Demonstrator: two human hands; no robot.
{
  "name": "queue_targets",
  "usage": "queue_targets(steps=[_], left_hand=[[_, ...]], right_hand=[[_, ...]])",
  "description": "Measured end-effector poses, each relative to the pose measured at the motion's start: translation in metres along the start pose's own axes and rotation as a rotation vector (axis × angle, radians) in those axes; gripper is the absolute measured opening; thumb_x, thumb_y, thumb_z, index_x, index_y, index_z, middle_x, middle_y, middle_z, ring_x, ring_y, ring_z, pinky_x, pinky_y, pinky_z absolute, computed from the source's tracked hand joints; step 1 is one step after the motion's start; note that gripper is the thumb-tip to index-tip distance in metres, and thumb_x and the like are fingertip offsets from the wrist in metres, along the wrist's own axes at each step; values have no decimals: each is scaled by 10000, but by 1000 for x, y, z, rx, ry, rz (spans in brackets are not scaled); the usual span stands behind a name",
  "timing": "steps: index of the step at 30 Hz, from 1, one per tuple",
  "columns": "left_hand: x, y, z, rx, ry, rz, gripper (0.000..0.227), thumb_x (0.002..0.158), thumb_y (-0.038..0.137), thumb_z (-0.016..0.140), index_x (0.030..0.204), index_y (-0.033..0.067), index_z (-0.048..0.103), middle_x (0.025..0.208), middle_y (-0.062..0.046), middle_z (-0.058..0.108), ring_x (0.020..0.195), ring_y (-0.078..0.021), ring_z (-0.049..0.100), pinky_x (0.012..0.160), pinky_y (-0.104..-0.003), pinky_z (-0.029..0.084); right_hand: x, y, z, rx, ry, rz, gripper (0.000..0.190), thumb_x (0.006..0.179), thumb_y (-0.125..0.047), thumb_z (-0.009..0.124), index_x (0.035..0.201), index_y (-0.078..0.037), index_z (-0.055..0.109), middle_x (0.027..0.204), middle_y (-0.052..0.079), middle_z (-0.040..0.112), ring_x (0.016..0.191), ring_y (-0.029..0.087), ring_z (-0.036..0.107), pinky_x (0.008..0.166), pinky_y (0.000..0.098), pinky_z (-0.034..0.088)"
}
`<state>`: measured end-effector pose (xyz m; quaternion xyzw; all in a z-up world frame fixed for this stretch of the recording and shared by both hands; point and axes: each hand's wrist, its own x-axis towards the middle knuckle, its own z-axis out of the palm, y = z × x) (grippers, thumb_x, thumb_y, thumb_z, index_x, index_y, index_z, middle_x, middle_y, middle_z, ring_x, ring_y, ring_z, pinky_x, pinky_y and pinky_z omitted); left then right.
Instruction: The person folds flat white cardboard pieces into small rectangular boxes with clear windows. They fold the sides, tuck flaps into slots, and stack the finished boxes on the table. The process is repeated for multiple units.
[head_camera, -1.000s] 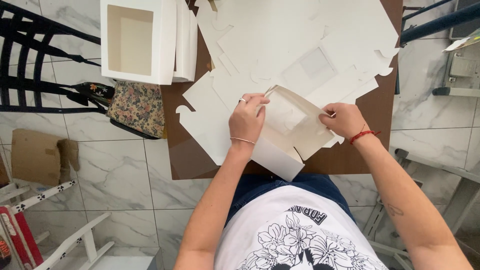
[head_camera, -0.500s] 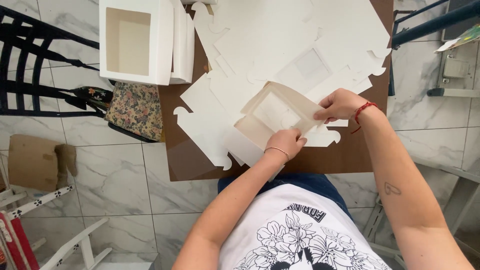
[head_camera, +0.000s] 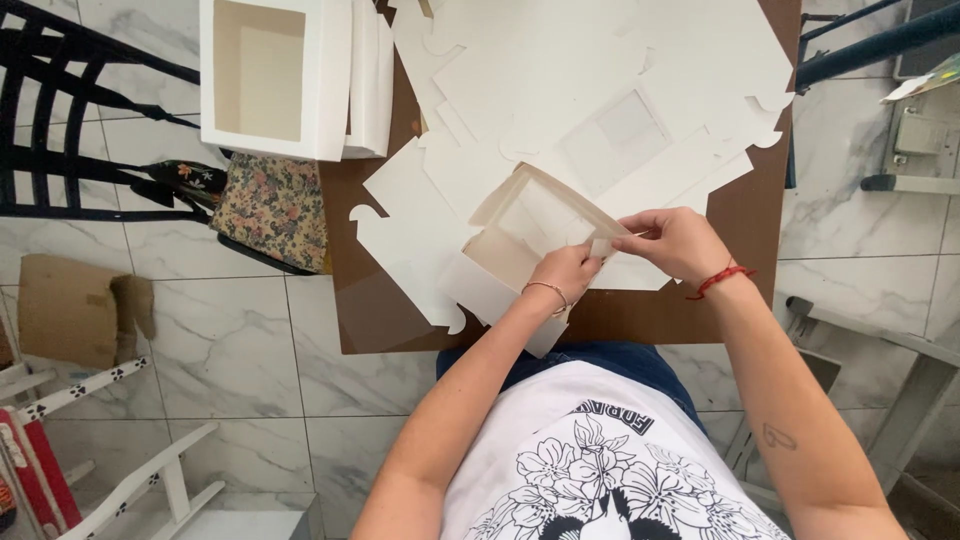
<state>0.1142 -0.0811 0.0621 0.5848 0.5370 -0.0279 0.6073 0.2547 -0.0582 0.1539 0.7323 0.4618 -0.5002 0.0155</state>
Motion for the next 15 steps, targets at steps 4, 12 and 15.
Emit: queue_targets(steps=[4,12,15], left_hand=[[0,-2,2,-27,11,9,320,794,334,414,867,83,598,880,-217,607,954,-399,543,807,-473,440],[63,-73,50,-208,157,-17,206,738,376,530,786,205,634,744,-69,627,832,-261,604,695,-368,479],[70,-78,48,-583,175,-184,328,660,398,652,946,239,652,899,6,651,904,-161,592,757,-298,484]], right_hand=[[11,30,23,-21,146,-120,238,688,-272,705,891,-154,663,809,1,672,771,157,630,691,263,482],[30,76,79,-33,696,-690,238,674,-151,776,639,-103,546,789,-31,615,675,123,610,553,204,506],[28,76,83,-33,704,-720,205,692,-154,759,653,-129,560,812,-69,614,710,104,610,591,197,507]])
